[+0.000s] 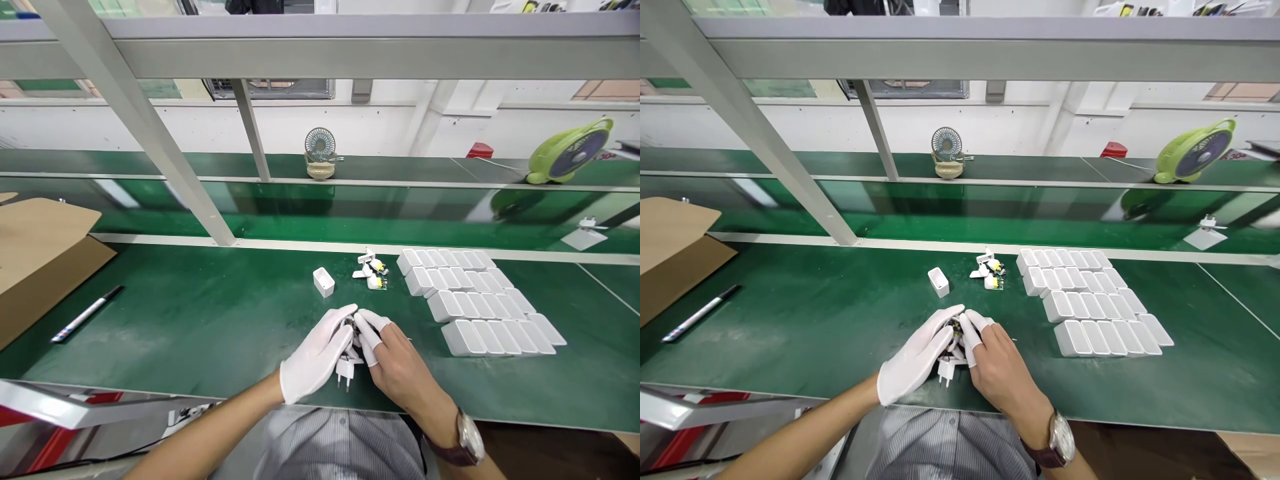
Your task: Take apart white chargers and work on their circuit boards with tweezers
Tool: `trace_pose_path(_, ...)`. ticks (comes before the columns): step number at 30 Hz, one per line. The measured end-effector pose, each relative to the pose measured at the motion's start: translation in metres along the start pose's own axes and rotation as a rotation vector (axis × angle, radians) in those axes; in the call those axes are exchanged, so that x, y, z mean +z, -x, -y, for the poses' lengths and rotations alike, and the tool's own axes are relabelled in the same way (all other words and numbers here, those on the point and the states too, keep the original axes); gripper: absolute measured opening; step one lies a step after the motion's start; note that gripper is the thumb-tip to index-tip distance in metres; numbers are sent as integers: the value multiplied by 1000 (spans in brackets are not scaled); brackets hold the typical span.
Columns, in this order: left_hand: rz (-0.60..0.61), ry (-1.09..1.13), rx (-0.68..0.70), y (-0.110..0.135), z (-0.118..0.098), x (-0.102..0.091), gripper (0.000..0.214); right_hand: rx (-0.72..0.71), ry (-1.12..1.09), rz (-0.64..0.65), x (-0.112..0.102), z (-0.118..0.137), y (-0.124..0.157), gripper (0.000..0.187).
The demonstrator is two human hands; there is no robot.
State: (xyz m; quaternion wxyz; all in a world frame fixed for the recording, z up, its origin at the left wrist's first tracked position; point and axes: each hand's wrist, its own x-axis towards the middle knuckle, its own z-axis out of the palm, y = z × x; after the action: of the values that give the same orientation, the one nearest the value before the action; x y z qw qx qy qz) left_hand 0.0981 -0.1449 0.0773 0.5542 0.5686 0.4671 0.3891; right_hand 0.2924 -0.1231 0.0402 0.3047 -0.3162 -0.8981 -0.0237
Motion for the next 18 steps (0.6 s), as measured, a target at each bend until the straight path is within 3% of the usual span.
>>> trace_pose_path(4,89,73,-111,4,-1,3,52,-36,44,-50,-1,0,1,22)
trace_pose_path(13,46,144,-253,3,-5,5,64,-113,62,-38,-6,-2,8,24)
trace_pose_path(18,95,222,-335,3,-5,8,61,-115,42,-53,-1,-2,12,22)
